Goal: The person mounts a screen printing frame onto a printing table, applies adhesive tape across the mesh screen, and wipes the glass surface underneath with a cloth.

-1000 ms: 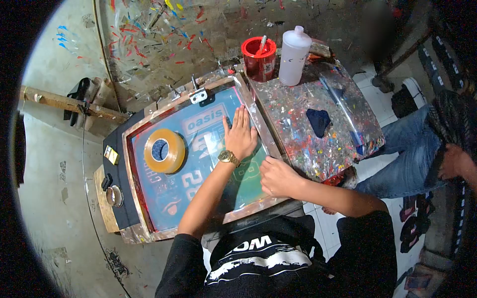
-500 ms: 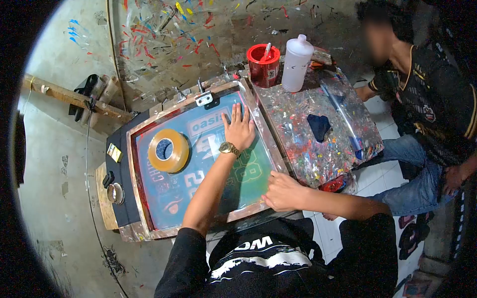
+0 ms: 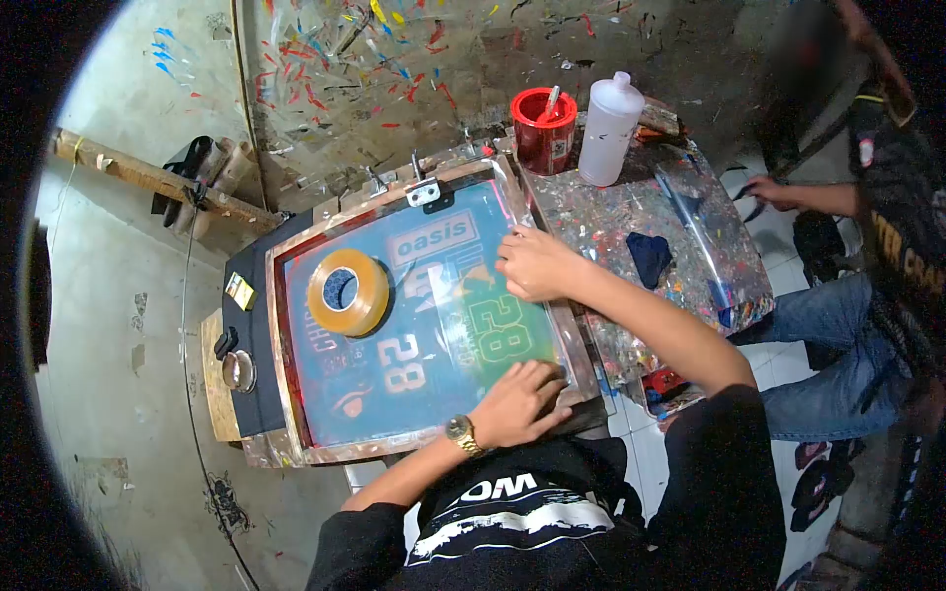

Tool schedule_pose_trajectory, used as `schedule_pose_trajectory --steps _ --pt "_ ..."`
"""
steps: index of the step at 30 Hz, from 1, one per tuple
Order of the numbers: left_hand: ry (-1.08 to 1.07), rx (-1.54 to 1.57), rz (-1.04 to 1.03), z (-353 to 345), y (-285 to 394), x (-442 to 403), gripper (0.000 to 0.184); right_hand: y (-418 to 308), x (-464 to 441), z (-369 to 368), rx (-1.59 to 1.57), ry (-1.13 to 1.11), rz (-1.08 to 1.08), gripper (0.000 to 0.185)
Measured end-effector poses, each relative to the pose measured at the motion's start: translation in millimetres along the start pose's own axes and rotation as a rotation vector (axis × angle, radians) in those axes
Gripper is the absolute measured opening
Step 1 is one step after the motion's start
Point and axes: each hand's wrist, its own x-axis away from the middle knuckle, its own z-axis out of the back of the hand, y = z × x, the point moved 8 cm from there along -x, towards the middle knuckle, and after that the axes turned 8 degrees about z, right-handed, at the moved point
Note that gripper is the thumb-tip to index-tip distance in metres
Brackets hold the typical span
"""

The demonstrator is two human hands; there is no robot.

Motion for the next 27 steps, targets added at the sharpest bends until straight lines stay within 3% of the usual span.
schedule_pose_trajectory --steps 5,7,9,11,12,13,14,17,18,19,21,22,23,25,27 --pt "-0.046 -0.075 -0.062 -15 7 -5 0.042 44 -23 -25 0.026 -0.038 0.006 0.023" --pt "-0.057 -0.039 -0.030 -14 5 -8 0.043 58 -36 -24 0.021 -0.031 -0.091 0.024" --pt "-0.085 -0.020 -0.029 -16 4 -9 0.046 53 -60 -22 -0.057 -0.082 -0.119 0.034" --pt "-0.084 -0.021 -0.023 -7 4 -7 0.049 34 -89 -8 -0.197 0.140 -0.098 0.053" --pt "-0.105 0.024 0.020 6 0 -4 0.048 24 -101 -13 -0.200 0.143 -0.091 0.053" --pt "-0.124 0.070 0.061 21 -5 0 0.047 15 -113 -15 -0.255 0.193 -0.104 0.065" --pt "0.006 0.130 0.111 56 -19 6 0.043 12 -123 -19 -0.311 0.241 -0.118 0.078" --pt "0.557 -0.289 0.364 153 -91 58 0.044 2 -147 -38 -0.350 0.305 -0.104 0.092" --pt "0.613 -0.450 0.407 174 -110 69 0.052 2 -153 -45 -0.376 0.386 -0.097 0.073" --pt "0.584 -0.518 0.482 187 -131 77 0.065 5 -159 -44 -0.384 0.397 -0.096 0.073" --pt "0.525 -0.743 0.513 197 -161 86 0.068 3 -172 -65 -0.539 0.143 -0.070 0.042" --pt "0.399 -0.733 0.545 188 -192 91 0.067 5 -171 -60 -0.575 0.312 -0.038 0.021" --pt "0.277 -0.720 0.572 187 -205 90 0.065 3 -169 -59 -0.577 0.316 -0.041 0.021" --pt "0.217 -0.683 0.565 190 -217 94 0.063 7 -160 -70 -0.866 0.208 -0.158 0.021" --pt "0.156 -0.637 0.553 195 -210 93 0.060 -7 -146 -47 -0.943 0.270 -0.164 0.020"
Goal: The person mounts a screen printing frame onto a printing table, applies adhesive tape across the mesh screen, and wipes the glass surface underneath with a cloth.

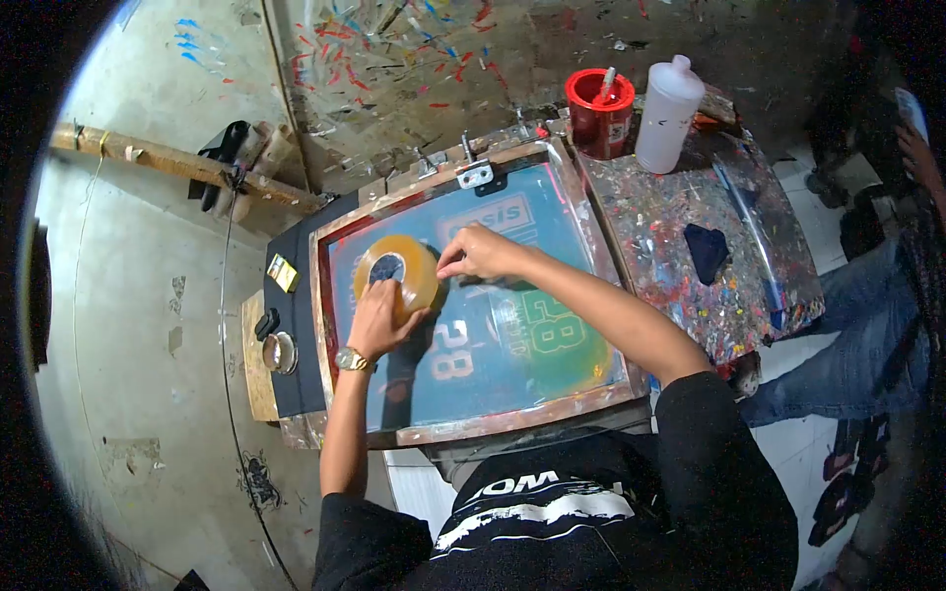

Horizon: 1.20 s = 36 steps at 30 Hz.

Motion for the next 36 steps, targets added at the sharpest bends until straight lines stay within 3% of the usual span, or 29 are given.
schedule_pose_trajectory --steps 2,3,4,6,8,9,10,12,13,14,16,17,19,20,21,22,24,27,33,36 --pt "0.041 0.166 -0.084 27 11 15 0.062 -19 11 3 -0.190 -0.012 -0.065 0.022" --pt "-0.095 0.264 -0.037 41 19 22 0.066 -37 22 7 -0.352 -0.033 -0.152 0.022" --pt "-0.057 0.474 -0.105 60 33 29 0.065 -52 33 7 -0.491 -0.064 -0.163 0.021" --pt "-0.462 0.572 0.061 87 61 54 0.060 -78 63 4 -0.594 -0.138 -0.256 0.020" --pt "-0.666 0.645 0.042 97 77 78 0.056 -104 98 -4 -0.677 -0.140 -0.349 0.021" --pt "-0.670 0.794 -0.043 103 86 88 0.057 -116 115 -1 -0.694 -0.100 -0.341 0.022" --pt "-0.819 0.774 0.015 99 88 98 0.055 -126 134 3 -0.708 -0.062 -0.332 0.022" --pt "-0.940 0.782 0.024 103 94 117 0.055 -142 170 20 -0.546 -0.011 -0.252 0.022" --pt "-0.879 0.826 -0.055 107 97 125 0.058 -141 194 32 -0.559 0.036 -0.354 0.020" --pt "-0.851 0.669 -0.023 109 95 129 0.060 -139 219 46 -0.572 0.086 -0.455 0.019" --pt "-0.875 0.371 0.194 128 98 132 0.065 -132 269 78 -0.489 0.183 -0.607 0.017" --pt "-0.876 0.372 0.195 134 105 138 0.065 -149 273 86 -0.473 0.187 -0.524 0.015" --pt "-0.276 0.134 -0.053 181 124 131 0.060 -183 279 107 -0.457 0.189 -0.447 0.012" --pt "-0.282 0.134 -0.058 194 131 131 0.060 -208 276 125 -0.302 0.193 -0.298 0.013" --pt "-0.145 0.120 -0.152 222 144 127 0.057 -228 275 135 -0.145 0.199 -0.151 0.014" --pt "-0.007 0.107 -0.245 249 156 127 0.056 -249 281 148 -0.207 0.453 0.077 0.013" --pt "0.066 -0.050 -0.302 281 170 147 0.050 -279 287 164 -0.136 0.183 0.184 0.013" --pt "0.189 -0.029 -0.586 320 172 181 0.036 -329 289 180 -0.081 -0.102 0.406 0.021" --pt "0.463 0.009 -0.825 337 180 204 0.035 -353 285 183 0.130 -0.011 0.458 0.028" --pt "0.401 0.017 -0.797 335 179 202 0.036 -347 285 186 0.157 -0.020 0.473 0.032"
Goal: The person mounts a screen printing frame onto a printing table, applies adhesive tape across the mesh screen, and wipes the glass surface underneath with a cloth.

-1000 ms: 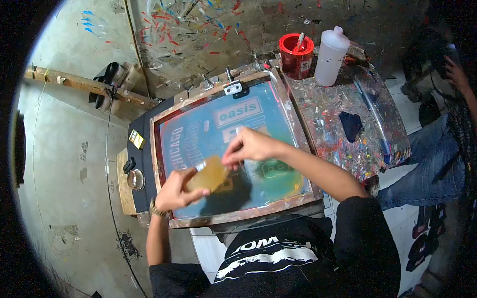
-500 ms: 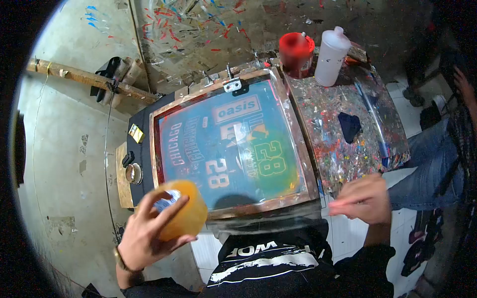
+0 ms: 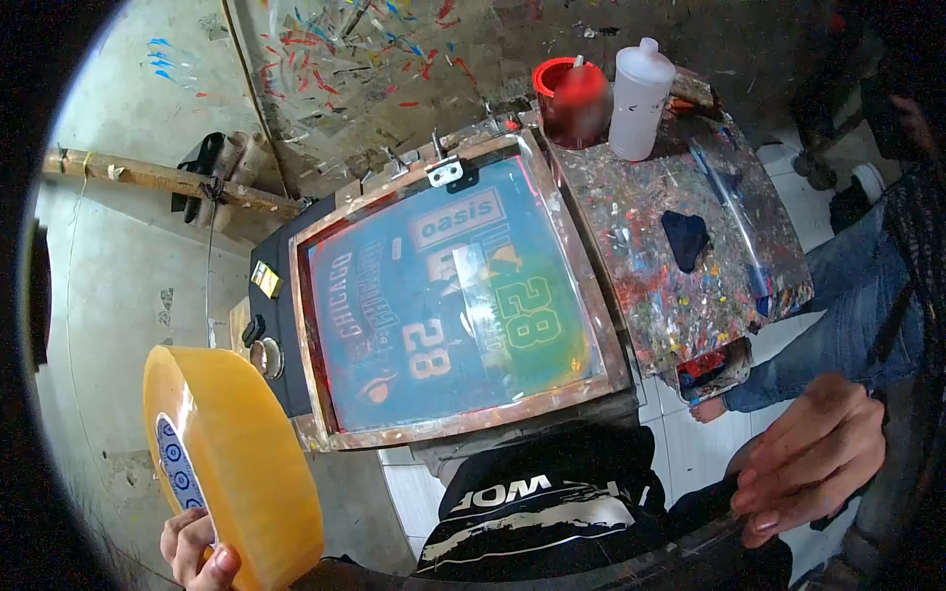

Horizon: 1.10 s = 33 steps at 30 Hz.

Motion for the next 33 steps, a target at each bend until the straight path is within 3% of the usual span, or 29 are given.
schedule_pose_trajectory --steps 4,5,7,9,11,12,14,16,18,20,25,30,33 --pt "-0.013 0.001 0.020 2 -2 1 0.036 12 4 -11 -0.052 0.044 0.082 0.032" --pt "-0.088 0.022 0.067 1 -4 -3 0.036 39 23 -32 -0.301 -0.003 -0.045 0.029" --pt "-0.020 0.028 0.064 -5 -6 1 0.036 91 49 -73 -0.787 0.000 -0.354 0.022" --pt "-0.005 0.057 0.035 -7 -13 6 0.037 113 40 -94 -0.560 0.744 -0.294 0.004" --pt "-0.042 0.070 0.074 -9 -22 11 0.037 150 77 -116 -0.530 0.887 -0.619 0.003" --pt "-0.084 0.108 0.089 -14 -26 12 0.037 153 79 -114 -0.536 0.878 -0.621 0.003" --pt "0.033 0.055 0.224 -31 -39 10 0.037 152 84 -114 -0.065 0.455 -0.962 0.010" --pt "0.157 -0.092 0.456 -66 -59 17 0.032 149 76 -109 -0.083 0.468 -1.049 0.014" --pt "0.210 -0.122 0.587 -117 -95 25 0.034 145 52 -101 0.076 0.240 -1.031 0.012" --pt "0.291 -0.140 0.605 -179 -130 50 0.033 144 36 -100 0.092 0.169 -1.014 0.012" --pt "0.140 -0.326 0.712 -296 -162 115 0.036 140 6 -104 0.231 0.021 -0.774 0.016" --pt "0.086 -0.287 0.806 -335 -144 132 0.049 136 -22 -108 0.322 -0.054 -0.629 0.015" --pt "0.149 -0.175 1.001 -319 -136 119 0.066 141 -30 -116 0.277 -0.055 -0.568 0.016"
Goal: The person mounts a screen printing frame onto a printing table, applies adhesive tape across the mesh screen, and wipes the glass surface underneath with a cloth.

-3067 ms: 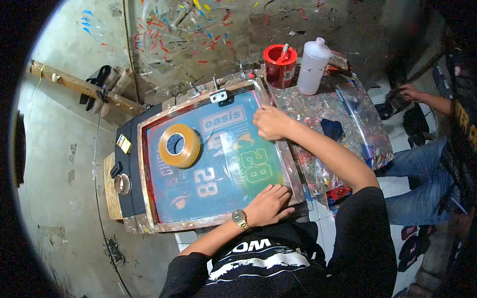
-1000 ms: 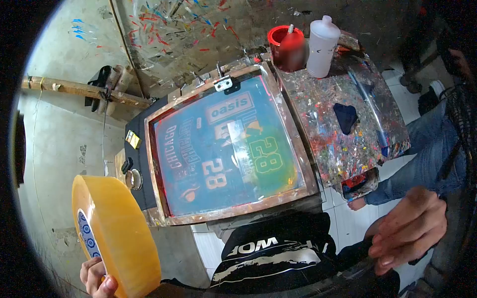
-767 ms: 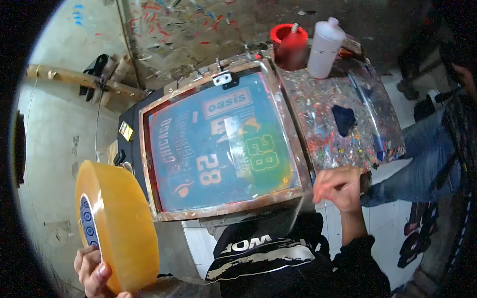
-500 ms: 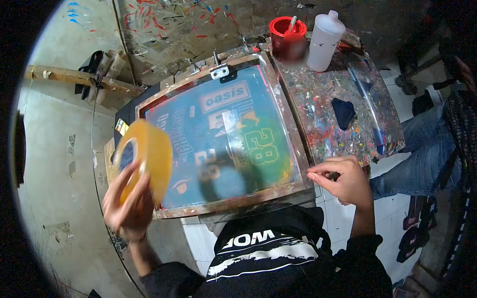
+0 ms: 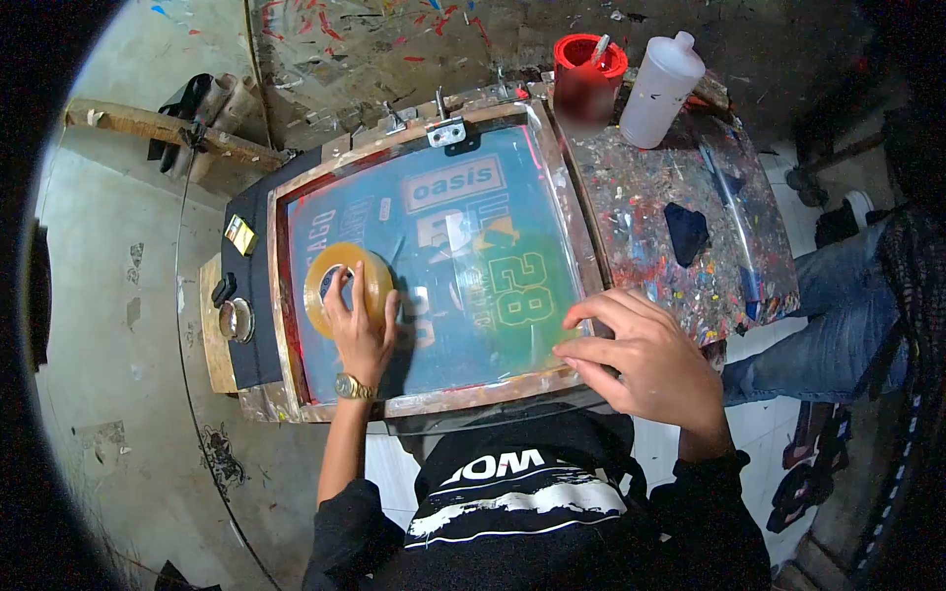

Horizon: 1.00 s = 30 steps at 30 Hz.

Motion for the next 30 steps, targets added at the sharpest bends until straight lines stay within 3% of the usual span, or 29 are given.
schedule_pose_trajectory --steps 1,3,5,6,7,9,11,16,20,22,23,25,29,30 --pt "0.007 0.111 0.039 14 17 -2 0.071 0 -3 -1 -0.002 0.003 -0.006 0.016" --pt "-0.342 0.574 0.012 23 67 1 0.091 2 -4 -8 -0.080 -0.027 -0.072 0.016" --pt "-0.570 0.780 -0.024 29 126 14 0.105 4 -3 -13 -0.125 -0.017 -0.114 0.018" --pt "-0.609 0.805 -0.005 28 144 22 0.101 8 -2 -16 -0.169 -0.002 -0.155 0.019" --pt "-0.684 0.863 0.065 19 151 28 0.078 9 1 -18 -0.175 -0.005 -0.161 0.019" --pt "-0.953 1.007 0.324 -3 148 47 0.057 19 11 -17 -0.251 0.060 -0.237 0.024" --pt "-0.989 1.030 0.356 -1 138 49 0.048 27 17 -14 -0.210 0.100 -0.238 0.028" --pt "-1.082 1.225 0.508 -7 105 67 0.019 73 45 -50 -0.634 0.138 -0.573 0.022" --pt "-1.073 1.234 0.615 -12 97 74 0.016 94 61 -81 -0.771 0.080 -0.645 0.015" --pt "-1.039 1.192 0.792 -19 86 81 0.014 98 63 -84 -0.796 0.085 -0.689 0.015" --pt "-1.041 1.192 0.791 -19 88 80 0.014 101 66 -86 -0.820 0.092 -0.733 0.014" --pt "-0.975 0.842 0.644 -13 84 72 0.021 105 68 -90 -0.815 0.079 -0.718 0.014" --pt "-1.008 0.875 0.677 -17 79 75 0.022 110 71 -94 -0.809 -0.023 -0.792 0.014" --pt "-0.964 0.858 0.569 -21 76 74 0.022 109 69 -93 -0.809 -0.025 -0.792 0.014"
